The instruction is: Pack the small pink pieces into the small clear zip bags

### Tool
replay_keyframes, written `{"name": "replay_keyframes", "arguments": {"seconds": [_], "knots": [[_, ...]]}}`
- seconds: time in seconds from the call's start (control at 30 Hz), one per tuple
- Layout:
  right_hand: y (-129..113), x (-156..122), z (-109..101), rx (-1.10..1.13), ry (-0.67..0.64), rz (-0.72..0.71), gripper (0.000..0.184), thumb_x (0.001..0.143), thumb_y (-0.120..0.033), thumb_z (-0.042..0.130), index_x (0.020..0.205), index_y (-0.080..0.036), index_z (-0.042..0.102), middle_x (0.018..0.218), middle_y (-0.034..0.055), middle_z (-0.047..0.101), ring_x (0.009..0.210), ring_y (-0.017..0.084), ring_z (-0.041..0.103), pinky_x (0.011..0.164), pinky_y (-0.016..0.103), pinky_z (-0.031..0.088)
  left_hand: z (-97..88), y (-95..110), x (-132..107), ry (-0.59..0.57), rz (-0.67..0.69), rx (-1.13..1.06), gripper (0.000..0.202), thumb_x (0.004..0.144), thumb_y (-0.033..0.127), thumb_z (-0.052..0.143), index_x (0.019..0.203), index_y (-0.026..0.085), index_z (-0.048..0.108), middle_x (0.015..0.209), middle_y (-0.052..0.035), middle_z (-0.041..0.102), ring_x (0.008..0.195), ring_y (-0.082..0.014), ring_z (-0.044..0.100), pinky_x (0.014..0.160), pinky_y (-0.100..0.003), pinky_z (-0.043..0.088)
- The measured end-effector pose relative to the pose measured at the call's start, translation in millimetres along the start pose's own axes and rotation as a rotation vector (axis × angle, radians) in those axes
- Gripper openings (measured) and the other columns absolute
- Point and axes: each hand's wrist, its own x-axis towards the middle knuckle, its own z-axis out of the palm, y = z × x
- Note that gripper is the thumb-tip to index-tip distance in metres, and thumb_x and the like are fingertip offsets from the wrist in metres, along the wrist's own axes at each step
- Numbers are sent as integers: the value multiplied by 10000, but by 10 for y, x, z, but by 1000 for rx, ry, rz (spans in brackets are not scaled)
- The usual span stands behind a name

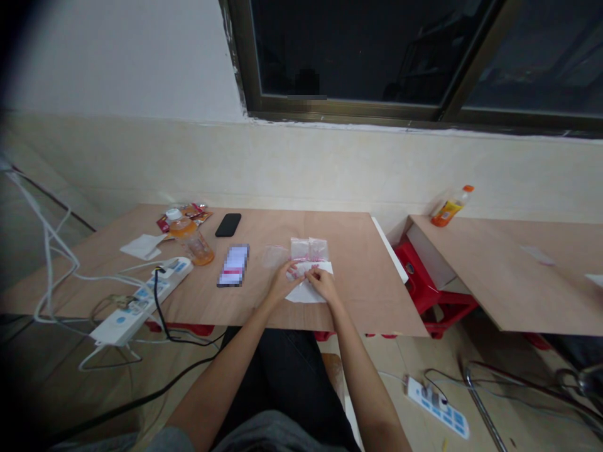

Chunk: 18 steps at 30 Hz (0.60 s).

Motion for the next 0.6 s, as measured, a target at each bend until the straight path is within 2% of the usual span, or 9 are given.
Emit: {"name": "replay_keyframes", "arguments": {"seconds": [0.1, 0.17, 0.27, 0.4, 0.47, 0.6], "knots": [[-6, 16, -15, 58, -57, 9, 352, 852, -476, 515, 739, -170, 647, 702, 22, 654, 645, 142, 559, 607, 232, 398, -11, 31, 2, 56, -47, -68, 414, 730, 200, 681, 1136, 206, 596, 988, -43, 640, 861, -160, 603, 766, -283, 485], [-20, 30, -12, 58, -58, 8, 268, 811, -417, 571, 748, -172, 660, 747, 30, 679, 667, 148, 575, 643, 244, 419, -28, 62, -6, 141, -84, -127, 375, 745, 170, 637, 1116, 188, 593, 968, -48, 636, 857, -158, 606, 738, -271, 483], [-65, 47, -18, 43, -19, -32, 164, 771, -326, 602, 756, -179, 672, 767, 35, 695, 674, 155, 589, 671, 263, 438, -70, 121, -32, 262, -111, -186, 324, 757, 189, 623, 1079, 174, 597, 932, -48, 634, 823, -153, 609, 691, -252, 478], [-180, 89, -132, 53, 52, -121, 147, 790, -303, 601, 771, -179, 677, 745, 41, 690, 685, 170, 596, 673, 284, 447, -176, 241, -23, 398, -135, -193, 284, 799, 257, 613, 1072, 179, 616, 908, -52, 657, 779, -151, 618, 656, -246, 478], [-261, 126, -234, 67, 68, -180, 144, 812, -288, 592, 835, -179, 684, 797, 51, 702, 712, 176, 605, 695, 298, 456, -248, 320, 23, 371, -93, -160, 271, 800, 293, 635, 1047, 183, 645, 957, -69, 679, 818, -164, 630, 701, -267, 492], [-441, 198, -435, 34, 71, -298, 145, 816, -234, 603, 930, -189, 681, 872, 62, 707, 757, 182, 618, 724, 312, 468, -372, 484, 136, 108, 64, -148, 213, 785, 323, 677, 925, 164, 693, 959, -85, 708, 876, -186, 646, 806, -312, 499]]}}
